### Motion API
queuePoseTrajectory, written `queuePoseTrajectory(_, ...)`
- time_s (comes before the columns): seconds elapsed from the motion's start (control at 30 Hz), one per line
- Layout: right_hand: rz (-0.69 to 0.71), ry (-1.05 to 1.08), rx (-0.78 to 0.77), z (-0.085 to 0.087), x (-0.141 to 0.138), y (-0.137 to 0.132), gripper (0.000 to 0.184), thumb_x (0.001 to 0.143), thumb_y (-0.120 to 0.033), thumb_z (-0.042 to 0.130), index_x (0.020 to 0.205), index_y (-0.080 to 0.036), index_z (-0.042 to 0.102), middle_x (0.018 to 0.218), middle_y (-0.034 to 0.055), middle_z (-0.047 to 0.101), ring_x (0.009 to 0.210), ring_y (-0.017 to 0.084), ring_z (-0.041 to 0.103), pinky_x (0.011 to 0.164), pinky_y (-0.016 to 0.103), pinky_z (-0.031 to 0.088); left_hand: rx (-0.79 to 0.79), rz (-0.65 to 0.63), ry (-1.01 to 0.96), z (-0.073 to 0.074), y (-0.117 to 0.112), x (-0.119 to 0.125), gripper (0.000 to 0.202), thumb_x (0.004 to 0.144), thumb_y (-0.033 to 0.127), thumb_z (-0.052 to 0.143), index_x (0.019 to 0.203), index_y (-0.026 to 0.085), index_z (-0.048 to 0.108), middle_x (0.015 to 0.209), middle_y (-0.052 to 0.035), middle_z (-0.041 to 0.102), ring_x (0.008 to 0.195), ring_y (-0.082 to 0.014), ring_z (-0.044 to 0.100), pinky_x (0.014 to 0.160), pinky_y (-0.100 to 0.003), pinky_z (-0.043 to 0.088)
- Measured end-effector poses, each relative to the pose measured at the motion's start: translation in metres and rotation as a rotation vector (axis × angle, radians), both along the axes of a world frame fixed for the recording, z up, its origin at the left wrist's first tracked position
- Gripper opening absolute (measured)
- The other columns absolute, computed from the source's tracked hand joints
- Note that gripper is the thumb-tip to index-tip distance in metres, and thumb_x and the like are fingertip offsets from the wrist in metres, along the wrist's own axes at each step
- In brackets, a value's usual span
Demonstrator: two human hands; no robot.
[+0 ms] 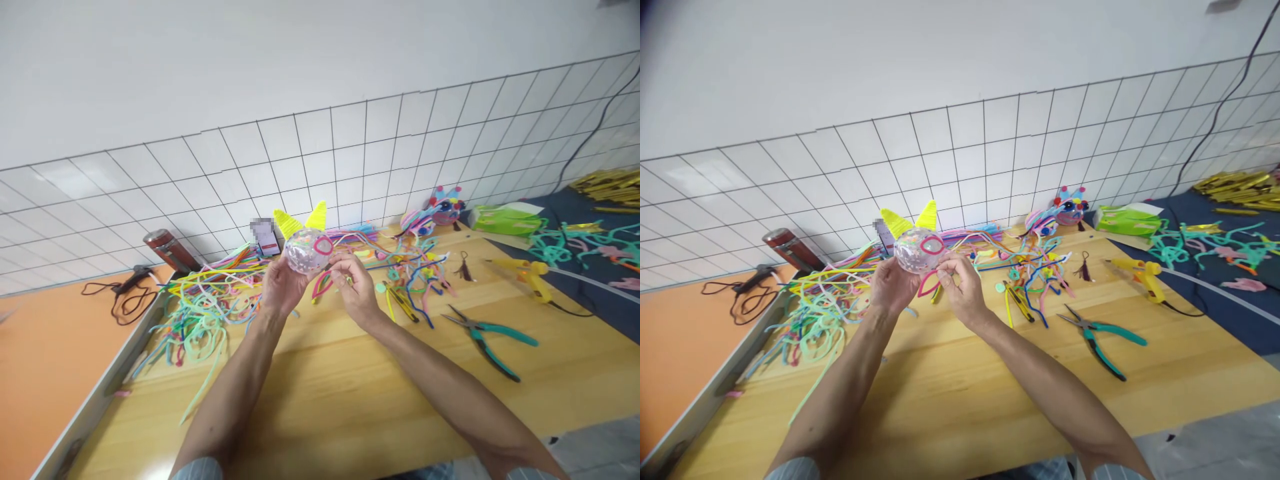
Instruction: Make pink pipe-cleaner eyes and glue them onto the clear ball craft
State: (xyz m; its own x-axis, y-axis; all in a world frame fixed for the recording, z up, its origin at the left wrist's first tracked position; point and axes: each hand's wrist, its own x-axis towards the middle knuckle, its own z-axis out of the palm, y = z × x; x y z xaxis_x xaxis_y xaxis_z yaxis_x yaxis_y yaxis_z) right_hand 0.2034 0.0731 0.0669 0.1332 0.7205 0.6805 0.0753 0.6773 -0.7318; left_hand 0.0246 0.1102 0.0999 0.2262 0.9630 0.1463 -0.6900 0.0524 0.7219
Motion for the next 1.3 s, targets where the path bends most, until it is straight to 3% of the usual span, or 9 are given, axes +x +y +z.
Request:
queuePoseTrajectory(0.27,0.028,0.039,-0.041,-0.0006,0.0007,0.0017,0.017,0.106,-0.043,0.070,0.098,-0.029,0.074,0.115,0.0074,0.078,0.114,0.027,0.071,0.102,0.044,0.058,-0.014,-0.005,0.016,-0.0071,0.0034,-0.0020,0.050,0.094,0.040,0.077,0.139,0.021,0.075,0.146,-0.0135,0.080,0.135,-0.0338,0.076,0.109,-0.047,0.069)
queuePoseTrajectory(0.5,0.043,0.067,-0.059,-0.0003,0.0000,0.0018,0.019,0.106,-0.046,0.070,0.099,-0.029,0.074,0.112,0.0069,0.077,0.112,0.027,0.071,0.100,0.043,0.057,0.020,0.019,-0.016,-0.0041,-0.0001,0.0044,0.059,0.090,0.041,0.082,0.145,0.025,0.071,0.148,-0.0120,0.079,0.146,-0.0375,0.071,0.118,-0.054,0.065)
queuePoseTrajectory(1.3,0.034,0.071,-0.042,0.0008,0.0007,0.0001,0.021,0.106,-0.048,0.070,0.097,-0.029,0.073,0.110,0.0066,0.077,0.109,0.026,0.071,0.098,0.042,0.057,0.017,-0.006,-0.027,-0.0066,-0.0007,0.0069,0.054,0.086,0.039,0.081,0.138,0.023,0.075,0.139,-0.0133,0.083,0.146,-0.0412,0.071,0.117,-0.060,0.065)
